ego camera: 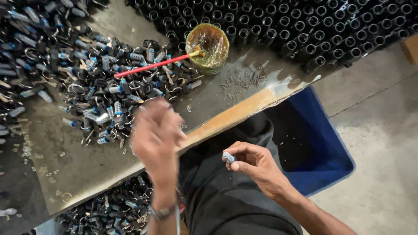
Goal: The person repeatedly picks small key-like objects from a pile, applies a yellow substance to the head of each key using a red-handled brush, and places the treated keys back on the table. The process is repeated continuously throughout the clip.
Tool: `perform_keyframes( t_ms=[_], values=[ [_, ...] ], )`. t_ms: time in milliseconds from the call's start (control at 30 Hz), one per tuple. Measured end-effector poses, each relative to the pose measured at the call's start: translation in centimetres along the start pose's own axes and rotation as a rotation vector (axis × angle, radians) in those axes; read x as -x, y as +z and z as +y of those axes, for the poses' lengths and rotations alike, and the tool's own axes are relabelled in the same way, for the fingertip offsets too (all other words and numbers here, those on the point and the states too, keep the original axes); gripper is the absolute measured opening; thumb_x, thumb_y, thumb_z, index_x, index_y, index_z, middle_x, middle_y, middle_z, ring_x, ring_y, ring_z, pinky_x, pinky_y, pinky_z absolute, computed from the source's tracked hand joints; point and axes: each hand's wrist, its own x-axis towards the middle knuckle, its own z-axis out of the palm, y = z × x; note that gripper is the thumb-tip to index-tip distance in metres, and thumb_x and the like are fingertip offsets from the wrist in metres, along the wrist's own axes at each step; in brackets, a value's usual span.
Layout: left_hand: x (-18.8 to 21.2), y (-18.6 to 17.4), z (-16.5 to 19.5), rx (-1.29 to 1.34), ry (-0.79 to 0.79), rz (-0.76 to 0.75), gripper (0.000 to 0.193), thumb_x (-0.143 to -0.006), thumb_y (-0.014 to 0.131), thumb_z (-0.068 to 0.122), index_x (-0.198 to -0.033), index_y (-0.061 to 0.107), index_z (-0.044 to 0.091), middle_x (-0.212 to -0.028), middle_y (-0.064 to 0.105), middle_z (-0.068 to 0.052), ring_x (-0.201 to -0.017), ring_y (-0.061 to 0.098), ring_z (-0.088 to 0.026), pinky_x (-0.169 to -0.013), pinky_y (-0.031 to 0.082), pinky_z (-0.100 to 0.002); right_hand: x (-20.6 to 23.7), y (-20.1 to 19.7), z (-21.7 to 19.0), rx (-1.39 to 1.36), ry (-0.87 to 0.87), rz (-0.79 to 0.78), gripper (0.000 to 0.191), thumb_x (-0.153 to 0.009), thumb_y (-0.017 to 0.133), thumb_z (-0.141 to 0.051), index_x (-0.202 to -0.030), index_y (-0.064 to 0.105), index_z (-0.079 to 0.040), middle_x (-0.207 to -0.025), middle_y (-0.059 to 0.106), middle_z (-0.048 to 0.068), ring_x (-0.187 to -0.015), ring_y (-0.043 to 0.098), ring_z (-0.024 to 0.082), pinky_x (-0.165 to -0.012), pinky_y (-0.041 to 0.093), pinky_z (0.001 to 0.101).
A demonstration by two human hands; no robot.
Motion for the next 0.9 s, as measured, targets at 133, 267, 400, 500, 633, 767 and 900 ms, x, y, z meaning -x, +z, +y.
perform_keyframes(
  t_ms=[133, 267, 400, 500, 633, 767, 900],
  values=[
    [-6.7, 0.9, 1.1, 0.105, 0.054, -0.107, 0.036, -0.097, 0.071, 0.017, -0.128, 0.059, 0.005, -0.088, 0.07, -0.002, -0.056, 0.059, -0.004, -0.043, 0.042, -0.017, 0.4, 0.4, -0.7, -0.051, -0.048, 0.013, 0.022, -0.089, 0.075, -0.002, -0.109, 0.066, 0.0, -0.108, 0.064, 0.007, -0.097, 0.064, 0.017, -0.089, 0.053, 0.0331],
    [-7.8, 2.3, 2.0, 0.003, 0.262, -0.084, 0.017, -0.112, 0.07, 0.012, -0.12, 0.069, -0.003, -0.092, 0.072, -0.01, -0.058, 0.065, -0.008, -0.05, 0.047, -0.022, 1.0, 0.5, -1.4, -0.056, -0.023, 0.046, 0.025, -0.089, 0.074, -0.005, -0.11, 0.06, -0.002, -0.106, 0.069, 0.009, -0.096, 0.067, 0.018, -0.089, 0.054, 0.0342],
    [-6.1, 1.6, 2.8, 0.04, 0.362, -0.015, 0.012, -0.113, 0.063, 0.006, -0.122, 0.062, -0.002, -0.098, 0.072, -0.012, -0.062, 0.066, -0.01, -0.048, 0.05, -0.022, 1.5, -0.2, -1.6, -0.05, -0.031, 0.065, 0.027, -0.091, 0.073, -0.007, -0.112, 0.057, -0.003, -0.102, 0.072, 0.013, -0.095, 0.068, 0.019, -0.091, 0.054, 0.0354],
    [-5.6, 1.4, 2.7, 0.042, 0.367, -0.039, 0.011, -0.111, 0.061, 0.003, -0.12, 0.06, -0.003, -0.097, 0.071, -0.013, -0.066, 0.067, -0.011, -0.051, 0.051, -0.023, 0.9, -0.4, -1.5, -0.074, -0.009, 0.085, 0.026, -0.091, 0.073, -0.006, -0.112, 0.058, -0.002, -0.1, 0.072, 0.012, -0.093, 0.067, 0.02, -0.088, 0.055, 0.0359],
    [-5.4, 1.2, 2.2, 0.067, 0.29, -0.049, 0.008, -0.107, 0.06, 0.001, -0.114, 0.061, -0.003, -0.094, 0.072, -0.015, -0.064, 0.067, -0.012, -0.049, 0.052, -0.024, 0.1, -0.3, -1.5, -0.12, -0.024, 0.033, 0.024, -0.091, 0.073, -0.006, -0.109, 0.058, -0.003, -0.1, 0.072, 0.012, -0.092, 0.068, 0.019, -0.086, 0.056, 0.0353],
    [-4.2, 1.1, 1.0, 0.174, 0.212, 0.007, 0.01, -0.106, 0.06, 0.002, -0.113, 0.06, -0.003, -0.095, 0.073, -0.016, -0.062, 0.068, -0.014, -0.048, 0.052, -0.025, -0.4, -0.2, -1.7, -0.119, -0.004, 0.101, 0.02, -0.09, 0.073, -0.005, -0.103, 0.058, -0.003, -0.098, 0.073, 0.012, -0.087, 0.07, 0.019, -0.081, 0.056, 0.0334],
    [-4.3, 1.8, -0.9, 0.21, 0.165, -0.013, 0.009, -0.104, 0.061, 0.002, -0.11, 0.061, -0.004, -0.099, 0.075, -0.018, -0.061, 0.069, -0.016, -0.047, 0.053, -0.026, -0.9, 0.1, -1.5, -0.174, -0.019, 0.076, 0.019, -0.091, 0.073, -0.005, -0.101, 0.057, -0.005, -0.095, 0.073, 0.012, -0.084, 0.07, 0.018, -0.078, 0.056, 0.0326]
  ],
)
